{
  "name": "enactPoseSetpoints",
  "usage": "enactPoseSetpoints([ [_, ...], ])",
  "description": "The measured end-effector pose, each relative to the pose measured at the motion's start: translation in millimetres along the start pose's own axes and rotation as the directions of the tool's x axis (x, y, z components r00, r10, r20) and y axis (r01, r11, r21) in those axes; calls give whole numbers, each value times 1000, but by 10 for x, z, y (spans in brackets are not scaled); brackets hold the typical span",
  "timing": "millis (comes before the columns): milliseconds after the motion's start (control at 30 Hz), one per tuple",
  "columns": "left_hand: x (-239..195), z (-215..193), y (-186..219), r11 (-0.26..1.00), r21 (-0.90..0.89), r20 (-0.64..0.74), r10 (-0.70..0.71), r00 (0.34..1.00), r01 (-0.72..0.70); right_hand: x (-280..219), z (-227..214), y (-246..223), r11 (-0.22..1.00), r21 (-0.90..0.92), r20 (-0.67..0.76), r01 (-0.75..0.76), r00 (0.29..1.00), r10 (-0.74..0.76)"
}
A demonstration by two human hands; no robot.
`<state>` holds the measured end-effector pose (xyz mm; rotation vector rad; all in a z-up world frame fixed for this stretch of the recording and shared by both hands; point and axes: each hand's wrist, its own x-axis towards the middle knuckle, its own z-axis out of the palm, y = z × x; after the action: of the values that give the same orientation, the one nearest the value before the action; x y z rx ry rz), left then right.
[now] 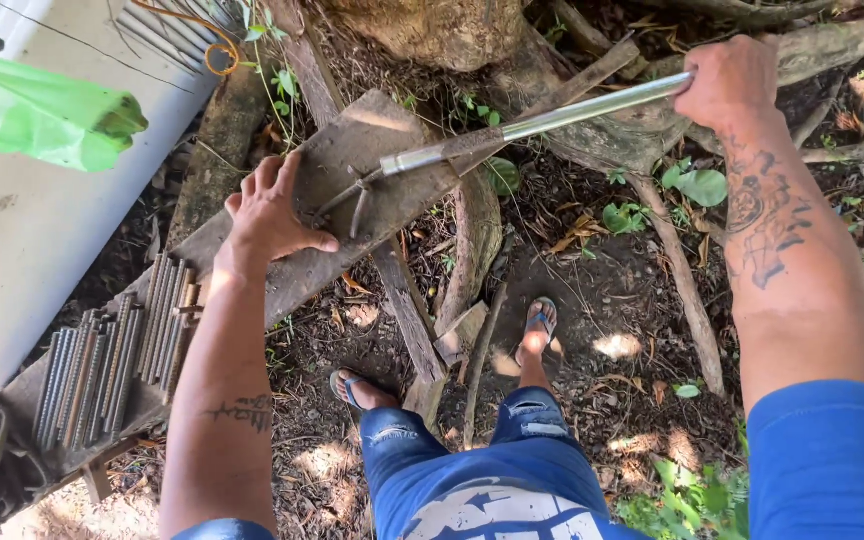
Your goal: Manually bending pieces of rebar using a hollow pipe as a lever.
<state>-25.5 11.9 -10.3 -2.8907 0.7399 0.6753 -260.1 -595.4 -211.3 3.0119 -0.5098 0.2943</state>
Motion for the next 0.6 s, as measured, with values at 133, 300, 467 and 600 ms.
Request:
enactPoseSetpoints([
  [133, 23, 57, -18, 1000, -29, -23, 1, 1000, -1, 92, -107, -21, 1000, -19, 73, 7, 997, -6],
  [300, -15, -3, 32, 1000, -17, 10, -17, 1000, 17, 194, -213, -59, 999, 15, 86, 31, 996, -32],
  [467, -17, -23, 26, 1000, -16, 16, -19, 1000, 19, 349, -208, -87, 996, 16, 19, 87, 996, -87],
  [600, -9, 5, 35, 999, -33, -7, 10, 1000, -11, 171, -148, -50, 996, -6, -20, 92, 996, -93],
])
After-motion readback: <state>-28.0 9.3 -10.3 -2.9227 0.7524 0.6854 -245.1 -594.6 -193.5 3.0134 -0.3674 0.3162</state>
